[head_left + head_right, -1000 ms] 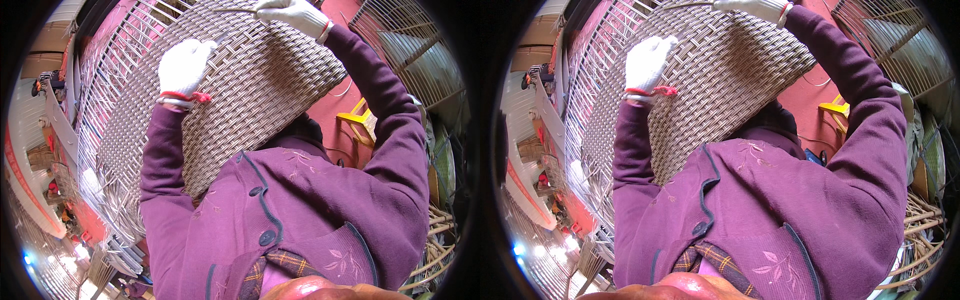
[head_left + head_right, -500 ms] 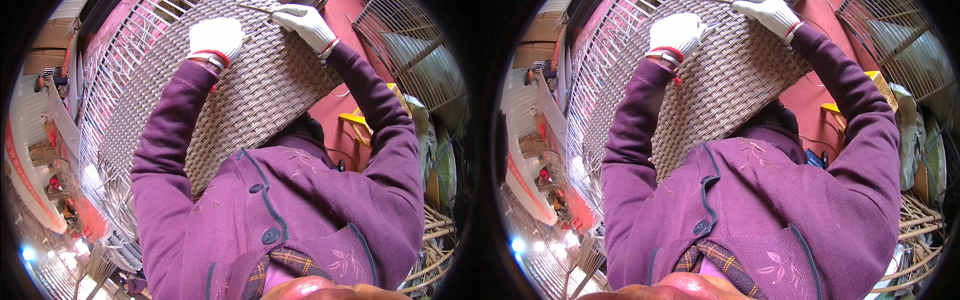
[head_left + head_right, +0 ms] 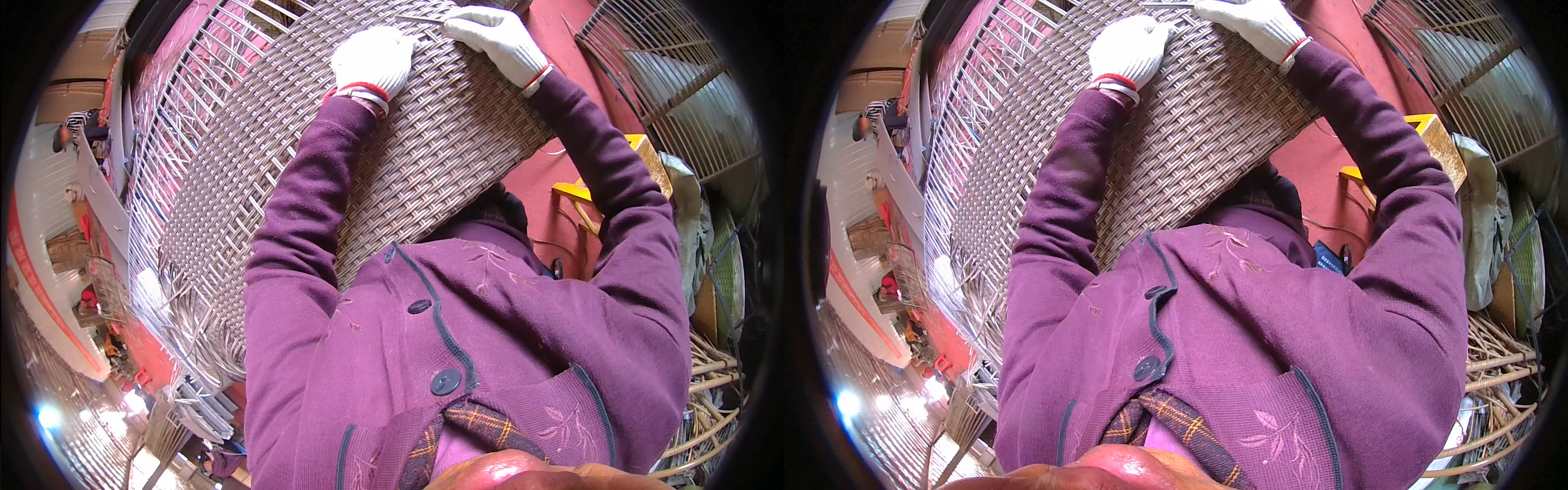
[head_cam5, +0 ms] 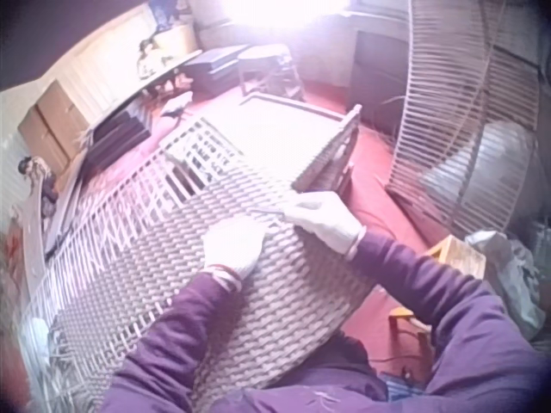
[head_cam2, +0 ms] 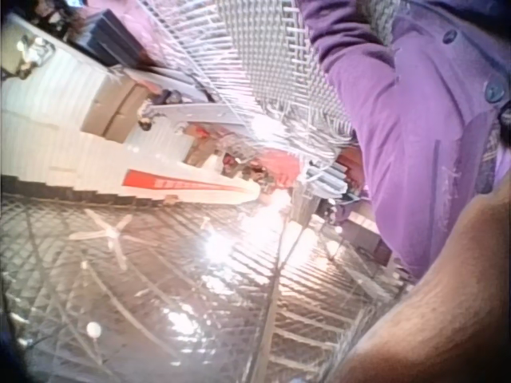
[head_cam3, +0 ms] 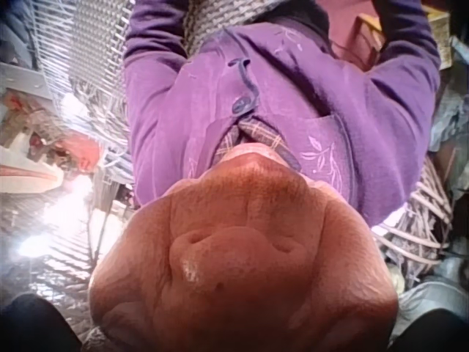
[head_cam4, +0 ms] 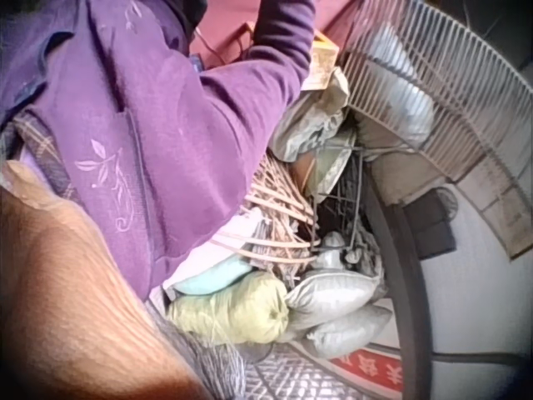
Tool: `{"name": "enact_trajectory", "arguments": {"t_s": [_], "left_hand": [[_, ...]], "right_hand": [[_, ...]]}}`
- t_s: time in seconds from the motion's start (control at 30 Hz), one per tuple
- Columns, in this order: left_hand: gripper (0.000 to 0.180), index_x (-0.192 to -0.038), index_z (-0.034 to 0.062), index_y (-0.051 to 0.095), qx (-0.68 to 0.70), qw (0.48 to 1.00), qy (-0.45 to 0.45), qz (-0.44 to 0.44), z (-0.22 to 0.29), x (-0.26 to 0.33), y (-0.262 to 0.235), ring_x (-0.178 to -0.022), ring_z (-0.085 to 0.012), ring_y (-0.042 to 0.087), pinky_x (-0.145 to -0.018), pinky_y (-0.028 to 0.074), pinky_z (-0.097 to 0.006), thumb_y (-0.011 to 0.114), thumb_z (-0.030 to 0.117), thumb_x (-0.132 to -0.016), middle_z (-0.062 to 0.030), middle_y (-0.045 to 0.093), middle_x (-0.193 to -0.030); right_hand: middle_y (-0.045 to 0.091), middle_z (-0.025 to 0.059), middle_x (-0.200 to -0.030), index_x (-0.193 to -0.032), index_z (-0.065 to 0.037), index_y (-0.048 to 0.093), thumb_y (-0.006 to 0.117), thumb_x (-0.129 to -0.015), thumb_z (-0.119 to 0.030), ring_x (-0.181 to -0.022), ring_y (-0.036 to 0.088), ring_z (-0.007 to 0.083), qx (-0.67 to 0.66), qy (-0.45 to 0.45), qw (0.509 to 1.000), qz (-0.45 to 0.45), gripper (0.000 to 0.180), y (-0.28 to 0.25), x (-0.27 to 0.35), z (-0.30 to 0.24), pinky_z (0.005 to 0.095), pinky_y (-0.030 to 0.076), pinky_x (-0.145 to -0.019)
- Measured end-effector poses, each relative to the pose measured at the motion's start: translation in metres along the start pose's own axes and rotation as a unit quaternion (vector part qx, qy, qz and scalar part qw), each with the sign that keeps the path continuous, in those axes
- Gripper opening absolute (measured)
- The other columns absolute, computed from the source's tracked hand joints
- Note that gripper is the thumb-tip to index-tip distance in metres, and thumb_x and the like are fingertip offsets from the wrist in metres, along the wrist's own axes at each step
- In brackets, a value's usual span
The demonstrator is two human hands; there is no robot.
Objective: The person weaves a large flat basket using thin strips of material, interlacing them by hand. They use shears to trim excess strands and adjust the weave as they progress across the surface.
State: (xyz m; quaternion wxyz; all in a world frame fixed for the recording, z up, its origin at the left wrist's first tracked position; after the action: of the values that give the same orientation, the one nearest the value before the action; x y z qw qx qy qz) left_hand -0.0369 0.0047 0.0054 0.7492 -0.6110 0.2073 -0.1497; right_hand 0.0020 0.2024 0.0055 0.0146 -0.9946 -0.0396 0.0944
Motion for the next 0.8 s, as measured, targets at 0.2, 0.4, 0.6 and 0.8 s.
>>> {"name": "enact_trajectory", "arguments": {"t_s": [0.2, 0.4, 0.6, 0.8], "left_hand": [[0.05, -0.092, 0.0103, 0.075, 0.023, 0.999, 0.0, 0.028, -0.003, 0.004, 0.006, -0.087, -0.0399, 0.07, -0.078, 0.054, -0.05, 0.05, 0.052, -0.101, -0.0165, 0.074, -0.091], [0.049, -0.091, 0.0102, 0.073, 0.032, 0.999, -0.003, 0.038, -0.001, 0.009, 0.003, -0.086, -0.0396, 0.07, -0.077, 0.054, -0.049, 0.049, 0.051, -0.102, -0.0165, 0.073, -0.089], [0.045, -0.094, 0.0109, 0.074, 0.033, 0.999, -0.008, 0.035, -0.003, 0.011, 0.006, -0.087, -0.0379, 0.071, -0.077, 0.055, -0.048, 0.05, 0.049, -0.101, -0.0141, 0.074, -0.091], [0.045, -0.095, 0.0106, 0.074, 0.037, 0.999, -0.023, 0.022, -0.004, 0.012, 0.01, -0.087, -0.0376, 0.071, -0.077, 0.056, -0.048, 0.051, 0.048, -0.101, -0.0141, 0.075, -0.092]], "right_hand": [[0.077, 0.0104, -0.096, -0.106, 0.006, 0.075, 0.074, -0.092, -0.011, -0.089, 0.07, 0.0123, 0.123, -0.032, 0.992, -0.007, 0.022, -0.006, -0.002, -0.018, 0.03, 0.057, -0.084], [0.066, 0.0145, -0.069, -0.084, 0.0, 0.072, 0.072, -0.088, -0.015, -0.062, 0.064, 0.0181, 0.32, -0.09, 0.943, -0.018, 0.016, 0.001, -0.006, -0.028, 0.0353, 0.051, -0.063], [0.064, 0.0164, -0.067, -0.07, -0.004, 0.066, 0.065, -0.083, -0.012, -0.059, 0.064, 0.0365, 0.442, -0.221, 0.869, -0.03, 0.015, 0.017, -0.012, -0.026, 0.0447, 0.05, -0.058], [0.067, 0.0186, -0.068, -0.074, -0.003, 0.072, 0.066, -0.081, -0.019, -0.063, 0.066, 0.0357, 0.408, -0.149, 0.89, -0.136, 0.018, 0.017, -0.034, -0.012, 0.045, 0.052, -0.063]]}}
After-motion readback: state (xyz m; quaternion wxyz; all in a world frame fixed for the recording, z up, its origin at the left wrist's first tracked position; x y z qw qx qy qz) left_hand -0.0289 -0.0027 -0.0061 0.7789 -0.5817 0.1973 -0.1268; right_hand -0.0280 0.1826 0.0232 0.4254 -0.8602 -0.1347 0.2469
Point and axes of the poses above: each hand's wrist, its own x-axis away from the middle knuckle, its own y-axis out of the palm, z = x × y, the point moved 5 cm from there along -x, towards the middle knuckle
